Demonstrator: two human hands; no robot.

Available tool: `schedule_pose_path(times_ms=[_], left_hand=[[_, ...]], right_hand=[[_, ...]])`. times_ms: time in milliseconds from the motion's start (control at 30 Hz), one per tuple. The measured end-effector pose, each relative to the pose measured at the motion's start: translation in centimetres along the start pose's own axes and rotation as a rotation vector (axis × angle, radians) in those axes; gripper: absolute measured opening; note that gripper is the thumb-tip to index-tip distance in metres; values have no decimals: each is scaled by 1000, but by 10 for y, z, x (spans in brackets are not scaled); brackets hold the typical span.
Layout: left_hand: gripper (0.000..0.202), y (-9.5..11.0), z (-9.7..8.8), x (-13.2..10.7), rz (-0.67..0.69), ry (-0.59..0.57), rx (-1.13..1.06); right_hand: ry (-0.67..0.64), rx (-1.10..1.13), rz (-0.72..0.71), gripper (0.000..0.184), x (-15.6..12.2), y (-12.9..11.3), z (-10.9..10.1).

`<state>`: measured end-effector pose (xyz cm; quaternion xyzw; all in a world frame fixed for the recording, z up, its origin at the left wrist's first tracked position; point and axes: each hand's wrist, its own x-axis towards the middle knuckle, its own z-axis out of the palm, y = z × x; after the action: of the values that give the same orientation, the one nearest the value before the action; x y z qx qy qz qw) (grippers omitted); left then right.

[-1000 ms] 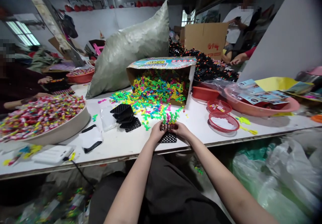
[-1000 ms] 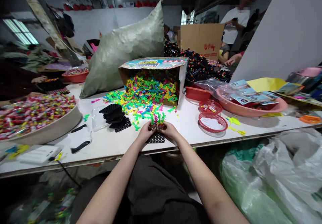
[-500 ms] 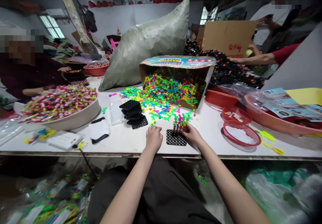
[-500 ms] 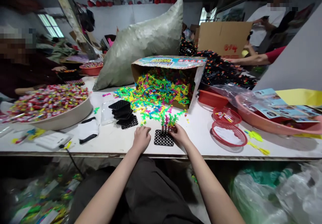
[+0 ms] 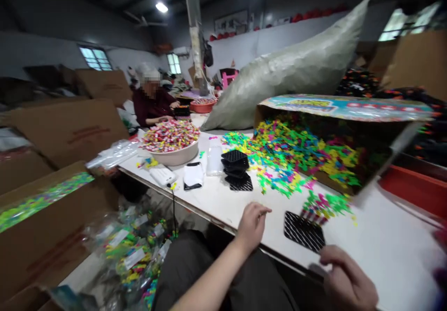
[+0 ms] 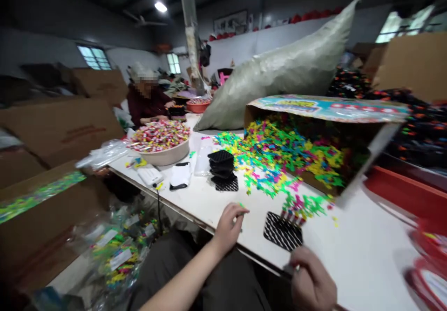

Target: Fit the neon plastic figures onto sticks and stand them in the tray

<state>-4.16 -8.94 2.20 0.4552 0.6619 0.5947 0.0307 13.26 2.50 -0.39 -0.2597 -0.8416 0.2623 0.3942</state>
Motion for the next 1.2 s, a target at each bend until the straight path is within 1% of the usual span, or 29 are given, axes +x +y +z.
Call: schedule_pose_path(times_ms=[33, 100, 167, 233, 333, 400, 467, 567, 633, 667, 700, 767, 800, 867, 933, 967, 1000, 1067, 1133, 1200], left_hand=[[19, 2, -5, -7, -73, 97, -69], [14, 3, -18, -18, -221, 278, -183], [13, 3, -35, -25, -351, 419, -269], [16, 0, -54, -25, -448, 515, -335], [21, -7, -78, -18, -510, 591, -395], [22, -15, -86, -13, -507, 593, -394], [21, -26, -88, -11, -507, 553, -366], [21, -43, -93, -6, -531, 438, -266], [21, -51, -106, 4, -490, 379, -99], [21, -55, -118, 13, -436, 376, 27], [20, -57, -133, 25, -363, 391, 183], [22, -60, -172, 57, -236, 496, 519], [25, -62, -194, 75, -230, 561, 690], [31, -65, -236, 109, -282, 664, 996], [34, -71, -269, 136, -384, 632, 1187], [36, -75, -281, 146, -456, 591, 1248], [38, -79, -289, 152, -523, 552, 1281], [39, -87, -299, 157, -600, 498, 1292], [38, -92, -300, 155, -603, 478, 1271], [36, -92, -297, 152, -579, 473, 1260]], right_hand=[[-18, 117, -29, 38, 3, -12, 11], [-118, 262, -144, 45, 19, -38, 38], [-189, 266, -301, 55, 43, -63, 69], [-253, 200, -450, 56, 68, -84, 100], [-393, 82, -588, 39, 90, -102, 143], [-457, -6, -624, 29, 95, -107, 166], [-477, -81, -626, 26, 95, -107, 182], [-483, -141, -581, 22, 95, -100, 192], [-490, -161, -508, 20, 96, -95, 193], [-495, -167, -459, 19, 97, -94, 193], [-505, -172, -405, 19, 99, -93, 192], [-541, -175, -304, 20, 102, -94, 191], [-562, -171, -265, 21, 104, -95, 190], [-599, -155, -219, 22, 106, -98, 190], [-620, -140, -202, 22, 107, -100, 190], [-624, -136, -197, 22, 107, -101, 190], [-626, -135, -194, 22, 107, -102, 190], [-622, -135, -191, 22, 107, -103, 190], [-613, -139, -191, 22, 106, -104, 190], [-605, -141, -192, 22, 106, -105, 190]])
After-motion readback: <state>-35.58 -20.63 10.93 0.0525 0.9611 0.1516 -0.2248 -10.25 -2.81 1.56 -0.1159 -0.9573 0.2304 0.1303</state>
